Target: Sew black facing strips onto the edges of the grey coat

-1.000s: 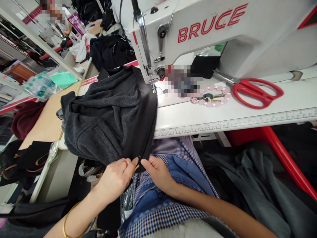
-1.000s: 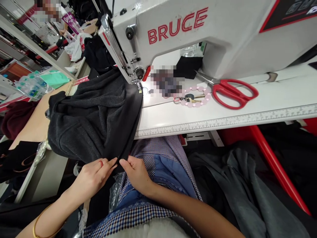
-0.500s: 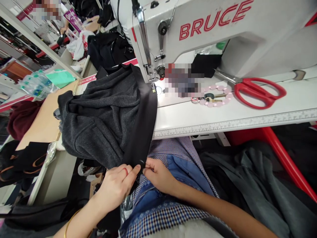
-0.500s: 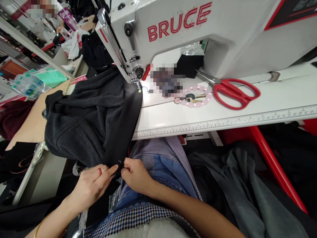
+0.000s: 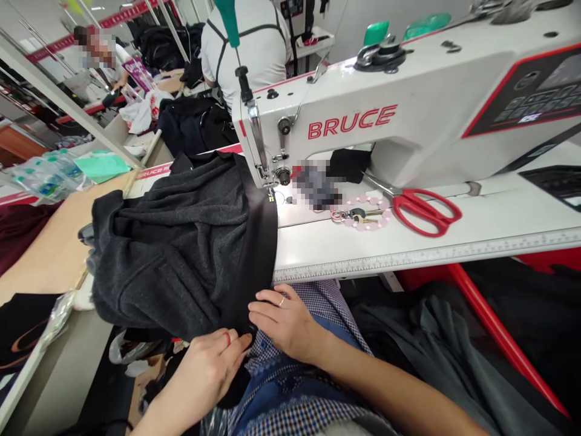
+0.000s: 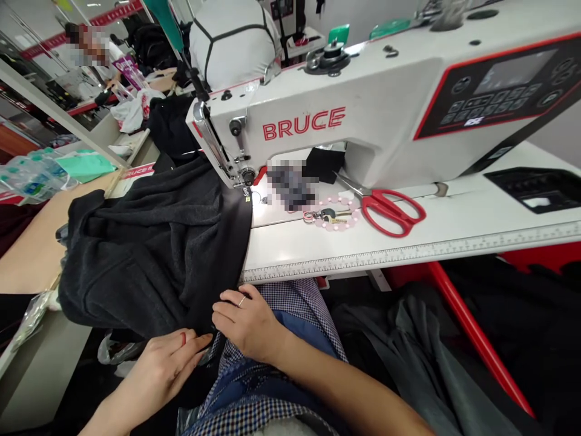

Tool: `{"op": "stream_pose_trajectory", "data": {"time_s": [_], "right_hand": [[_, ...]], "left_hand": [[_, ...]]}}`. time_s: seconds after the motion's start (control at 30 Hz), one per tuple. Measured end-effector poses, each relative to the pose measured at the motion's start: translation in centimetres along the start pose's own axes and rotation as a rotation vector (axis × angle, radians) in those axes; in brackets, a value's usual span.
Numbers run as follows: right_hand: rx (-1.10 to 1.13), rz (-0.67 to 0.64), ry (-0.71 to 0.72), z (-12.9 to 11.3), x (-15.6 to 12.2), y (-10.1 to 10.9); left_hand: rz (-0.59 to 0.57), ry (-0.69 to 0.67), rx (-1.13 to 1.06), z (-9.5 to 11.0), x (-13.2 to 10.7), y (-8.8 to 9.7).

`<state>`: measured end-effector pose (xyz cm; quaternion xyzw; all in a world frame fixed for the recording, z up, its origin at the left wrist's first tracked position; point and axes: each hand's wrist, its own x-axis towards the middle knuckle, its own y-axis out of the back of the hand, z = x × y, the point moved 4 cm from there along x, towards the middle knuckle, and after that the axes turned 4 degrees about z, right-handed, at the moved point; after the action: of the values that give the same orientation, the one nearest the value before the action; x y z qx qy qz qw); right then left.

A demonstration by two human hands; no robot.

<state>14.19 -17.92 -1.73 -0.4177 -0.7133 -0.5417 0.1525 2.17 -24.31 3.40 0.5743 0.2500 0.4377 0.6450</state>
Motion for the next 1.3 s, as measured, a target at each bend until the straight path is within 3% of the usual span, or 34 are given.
{"op": "stream_pose_trajectory", "data": {"time_s": [0.1, 0.2, 0.27, 0.37, 0.47, 0.57, 0.7, 0.93, 1.1, 1.3], "right_hand": [[0.107, 0.050, -0.034, 0.8, -0.3, -0.3], [0.167, 0.095, -0.098, 1.2, -0.7, -0.3], [0.185, 0.103, -0.138, 1.3, -0.9, 0.1], [0.185, 0.098, -0.179, 1.4, -0.9, 1.0], [0.190, 0.065, -0.188, 1.4, -0.6, 1.7], [0.209, 0.031, -0.203, 1.5, 0.0, 2.0], [0.247, 0.050, -0.218, 1.7, 0.6, 2.1], [0.256, 0.035, -0.191, 2.4, 0.1, 1.2], [0.235, 0.058, -0.181, 2.8, 0.0, 0.7], [0.199, 0.077, -0.158, 3.6, 0.6, 0.7]], "left_hand": [[-0.091, 0.007, 0.075, -1.1, 3.4, 0.8], [0.021, 0.039, 0.197, -3.8, 9.4, 1.2], [0.071, -0.069, 0.268, -5.9, 13.4, 0.6], [-0.078, -0.333, 0.321, -8.9, 16.6, -1.3], [-0.252, -0.449, 0.301, -10.9, 16.1, -1.9], [-0.332, -0.442, 0.243, -11.4, 14.3, -1.7], [-0.314, -0.414, 0.158, -11.1, 13.7, -2.2], [-0.274, -0.477, 0.031, -11.0, 13.4, -4.1], [-0.263, -0.447, -0.028, -11.9, 12.5, -4.3], [-0.246, -0.441, -0.057, -12.3, 13.3, -4.2]]}}
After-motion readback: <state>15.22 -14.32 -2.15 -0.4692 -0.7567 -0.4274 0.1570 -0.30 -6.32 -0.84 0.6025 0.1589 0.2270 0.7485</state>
